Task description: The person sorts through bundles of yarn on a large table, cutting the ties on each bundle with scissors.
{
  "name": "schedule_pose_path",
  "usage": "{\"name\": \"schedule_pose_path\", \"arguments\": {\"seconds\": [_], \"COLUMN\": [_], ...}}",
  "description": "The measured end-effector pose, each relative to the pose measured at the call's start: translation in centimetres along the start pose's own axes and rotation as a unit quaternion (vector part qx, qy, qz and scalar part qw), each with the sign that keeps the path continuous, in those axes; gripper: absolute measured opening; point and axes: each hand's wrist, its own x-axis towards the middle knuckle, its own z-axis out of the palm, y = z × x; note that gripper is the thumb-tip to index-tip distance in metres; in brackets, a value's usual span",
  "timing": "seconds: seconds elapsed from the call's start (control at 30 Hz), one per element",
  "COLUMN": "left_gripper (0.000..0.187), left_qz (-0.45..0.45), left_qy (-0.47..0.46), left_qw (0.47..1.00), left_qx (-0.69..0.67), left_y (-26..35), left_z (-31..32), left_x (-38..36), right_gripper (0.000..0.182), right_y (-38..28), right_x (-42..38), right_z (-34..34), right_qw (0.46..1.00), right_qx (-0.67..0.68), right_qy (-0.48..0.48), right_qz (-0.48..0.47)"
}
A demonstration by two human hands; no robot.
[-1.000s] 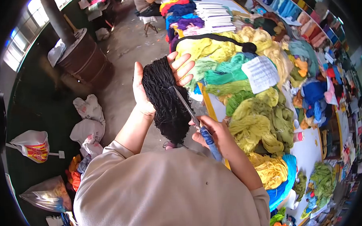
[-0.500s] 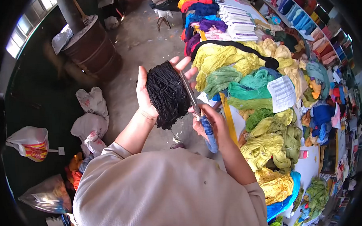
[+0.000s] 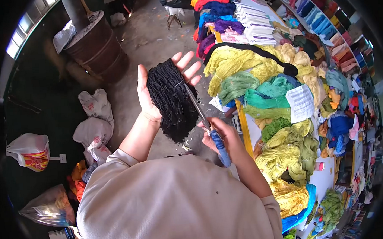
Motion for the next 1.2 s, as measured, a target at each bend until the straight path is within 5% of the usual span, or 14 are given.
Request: {"name": "schedule_pose_path", "arguments": {"seconds": [0.37,0.47,0.53,0.6,0.7,0.8,0.83,0.93,1.03,1.1,1.2], "left_gripper": [0.092,0.089,0.093,0.082,0.075,0.071,0.070,0.068,0.071,0.068,0.067], "left_qz": [-0.044,-0.080,-0.105,-0.137,-0.049,-0.015,-0.015,-0.008,0.033,0.051,0.043], "left_qy": [0.010,0.010,0.006,-0.052,0.089,0.114,0.111,0.111,0.127,0.148,0.153], "left_qw": [0.998,0.996,0.994,0.985,0.995,0.993,0.993,0.992,0.985,0.981,0.983], "left_qx": [0.033,0.023,0.009,-0.087,0.009,0.014,0.021,0.061,0.108,0.112,0.094], "left_y": [-0.9,-1.7,-2.2,-1.8,-2.0,-1.8,-1.9,-1.9,0.0,1.2,0.0], "left_z": [-0.4,-0.9,-1.4,-2.0,-1.5,-2.2,-2.1,-1.3,-1.8,-2.4,-1.8], "left_x": [-0.8,-1.2,-1.3,-1.0,-0.5,0.6,1.1,2.0,3.0,3.4,3.3], "right_gripper": [0.035,0.032,0.029,0.031,0.037,0.031,0.030,0.033,0.031,0.040,0.038], "right_y": [0.5,-0.1,0.0,0.9,0.2,-0.5,0.2,2.9,2.9,2.1,0.2], "right_x": [0.1,0.8,1.3,1.6,1.4,0.8,1.6,1.6,-2.0,-3.7,-3.2], "right_z": [0.0,0.4,0.8,1.3,1.5,2.0,2.2,2.4,1.8,0.4,-0.6], "right_qw": [1.000,0.993,0.997,0.989,0.962,0.945,0.898,0.906,0.974,0.974,0.958], "right_qx": [0.016,0.116,-0.001,0.051,0.098,-0.244,-0.313,-0.346,-0.125,0.101,0.108], "right_qy": [0.015,0.024,0.072,0.124,0.155,0.103,0.104,0.049,0.114,0.117,0.143], "right_qz": [0.019,0.017,-0.035,-0.067,-0.202,-0.190,-0.290,-0.240,-0.149,-0.163,-0.223]}}
